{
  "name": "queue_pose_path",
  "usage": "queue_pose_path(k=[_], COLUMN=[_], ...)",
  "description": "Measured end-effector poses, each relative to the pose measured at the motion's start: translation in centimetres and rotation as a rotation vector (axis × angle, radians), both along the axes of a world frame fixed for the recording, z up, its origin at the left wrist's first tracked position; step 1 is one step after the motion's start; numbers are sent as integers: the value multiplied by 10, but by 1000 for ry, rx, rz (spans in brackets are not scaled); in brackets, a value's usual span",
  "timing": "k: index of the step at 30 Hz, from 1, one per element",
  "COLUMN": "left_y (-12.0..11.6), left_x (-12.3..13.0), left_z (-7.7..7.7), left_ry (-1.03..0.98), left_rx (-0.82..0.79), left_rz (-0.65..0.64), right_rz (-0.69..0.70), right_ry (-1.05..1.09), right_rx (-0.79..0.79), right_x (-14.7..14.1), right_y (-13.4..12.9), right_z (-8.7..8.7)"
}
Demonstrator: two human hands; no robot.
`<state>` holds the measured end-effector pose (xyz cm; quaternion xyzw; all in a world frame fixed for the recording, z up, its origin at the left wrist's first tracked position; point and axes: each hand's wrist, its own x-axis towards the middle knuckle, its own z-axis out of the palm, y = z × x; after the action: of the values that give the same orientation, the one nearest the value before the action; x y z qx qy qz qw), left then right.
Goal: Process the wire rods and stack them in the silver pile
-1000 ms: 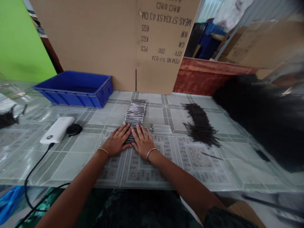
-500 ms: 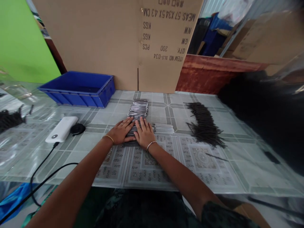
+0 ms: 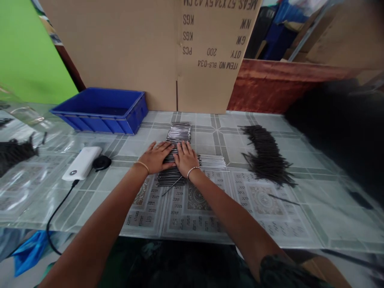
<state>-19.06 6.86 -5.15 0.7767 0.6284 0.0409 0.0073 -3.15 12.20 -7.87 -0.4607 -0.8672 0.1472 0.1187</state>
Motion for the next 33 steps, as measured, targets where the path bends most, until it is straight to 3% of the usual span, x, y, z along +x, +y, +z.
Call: queue_pose_path(k=[3, 6, 8, 11, 16, 20, 28, 33], left_y=[-39, -72, -79, -67, -29, -8, -2, -1], left_x=[22, 38, 39, 27, 5, -2, -7, -7], left_z=[-5, -25, -40, -48, -31, -24, -33, -27], left_ry=[-24, -25, -21, 0, 73, 74, 14, -17], left_rx=[153, 209, 231, 259, 223, 165, 62, 27], left_rz=[5, -38, -10, -4, -112, -108, -78, -72], right_rz=[-11, -15, -26, -42, -53, -49, 165, 174], right_ry=[-11, -23, -22, -5, 113, 178, 58, 7], right_rx=[-33, -29, -5, 20, 30, 24, 257, 192], right_x=[0, 0, -1, -1, 0, 6, 16, 22], right_y=[-1, -3, -4, -7, -6, -11, -44, -47], right_z=[1, -1, -3, -6, -8, -6, -29, -19])
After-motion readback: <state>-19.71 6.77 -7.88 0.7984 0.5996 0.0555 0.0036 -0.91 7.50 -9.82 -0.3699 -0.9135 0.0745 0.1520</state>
